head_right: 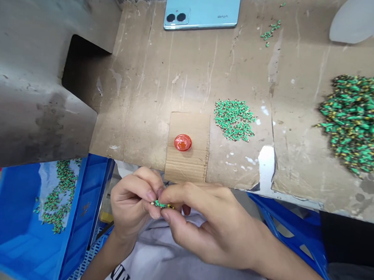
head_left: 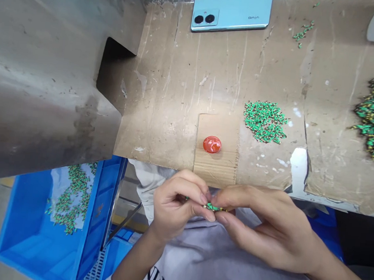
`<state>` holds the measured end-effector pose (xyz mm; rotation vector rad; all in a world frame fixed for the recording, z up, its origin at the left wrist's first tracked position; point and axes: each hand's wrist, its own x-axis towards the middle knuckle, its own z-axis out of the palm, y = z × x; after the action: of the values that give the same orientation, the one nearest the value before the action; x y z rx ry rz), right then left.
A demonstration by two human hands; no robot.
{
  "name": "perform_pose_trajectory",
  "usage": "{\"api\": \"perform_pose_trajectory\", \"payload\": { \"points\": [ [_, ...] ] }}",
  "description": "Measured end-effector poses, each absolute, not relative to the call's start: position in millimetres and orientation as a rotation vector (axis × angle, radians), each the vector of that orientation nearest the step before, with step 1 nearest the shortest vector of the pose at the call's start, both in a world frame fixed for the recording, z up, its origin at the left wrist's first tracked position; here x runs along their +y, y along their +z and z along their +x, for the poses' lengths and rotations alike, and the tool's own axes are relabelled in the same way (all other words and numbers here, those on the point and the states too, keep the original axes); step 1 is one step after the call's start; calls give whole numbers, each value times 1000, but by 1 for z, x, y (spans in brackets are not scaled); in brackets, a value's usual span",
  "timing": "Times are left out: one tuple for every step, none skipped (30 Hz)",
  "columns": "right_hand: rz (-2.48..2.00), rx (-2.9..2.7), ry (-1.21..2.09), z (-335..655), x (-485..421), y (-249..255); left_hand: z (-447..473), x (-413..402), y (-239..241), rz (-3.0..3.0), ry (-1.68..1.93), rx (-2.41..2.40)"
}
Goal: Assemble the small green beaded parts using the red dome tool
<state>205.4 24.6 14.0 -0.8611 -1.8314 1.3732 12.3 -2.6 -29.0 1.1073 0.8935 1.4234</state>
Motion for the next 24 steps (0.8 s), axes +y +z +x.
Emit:
{"api": "perform_pose_trajectory", "payload": {
  "points": [
    [-857,-1845,1383,206,25,14,12,-2,-29,1122,1427,890],
    [-854,-1855,1390,207,25,14,11,-3,-30,1131,1424,893],
    [-850,-1860,1397,207,25,14,11,-3,-30,1140,1422,895],
    [-849,-1862,1404,207,25,14,11,-3,-30,1148,1423,897],
    [-848,-1861,1410,207,25,14,10,-4,-31,1157,1424,901],
    [-847,-1860,1418,207,25,14,10,-5,-31,1168,1424,906],
    [-843,-1858,1426,207,25,14,9,-6,-31,1182,1422,914],
    [-837,-1858,1436,207,25,14,9,-6,-31,1199,1418,924],
    [-831,-1860,1446,206,25,14,9,-7,-31,1220,1413,935],
    [-829,-1864,1451,206,25,14,9,-8,-30,1244,1407,946],
    [-827,-1867,1452,205,25,14,9,-8,-30,1268,1400,957],
    [-829,-1871,1450,205,25,14,9,-8,-29,1291,1395,964],
    [-835,-1873,1447,204,25,14,9,-9,-28,1313,1390,970],
    [-840,-1872,1443,204,25,13,9,-9,-27,1334,1388,972],
    [-840,-1869,1437,203,24,13,9,-10,-26,1353,1382,970],
    [-843,-1860,1430,203,23,12,9,-10,-25,1371,1368,964],
    [-839,-1849,1420,203,22,11,10,-10,-24,1383,1354,957],
    [-831,-1839,1412,203,21,10,11,-10,-23,1391,1335,947],
    [-817,-1829,1402,203,20,9,11,-10,-22,1394,1319,934],
    [-800,-1822,1395,204,19,8,12,-9,-21,1394,1312,921],
    [-774,-1821,1393,205,19,7,13,-7,-20,1391,1318,912],
    [-748,-1821,1389,207,19,6,14,-6,-20,1383,1335,908],
    [-725,-1822,1379,208,19,5,15,-4,-19,1371,1353,909],
    [-714,-1823,1367,209,19,4,15,-2,-19,1355,1368,916]
  ]
}}
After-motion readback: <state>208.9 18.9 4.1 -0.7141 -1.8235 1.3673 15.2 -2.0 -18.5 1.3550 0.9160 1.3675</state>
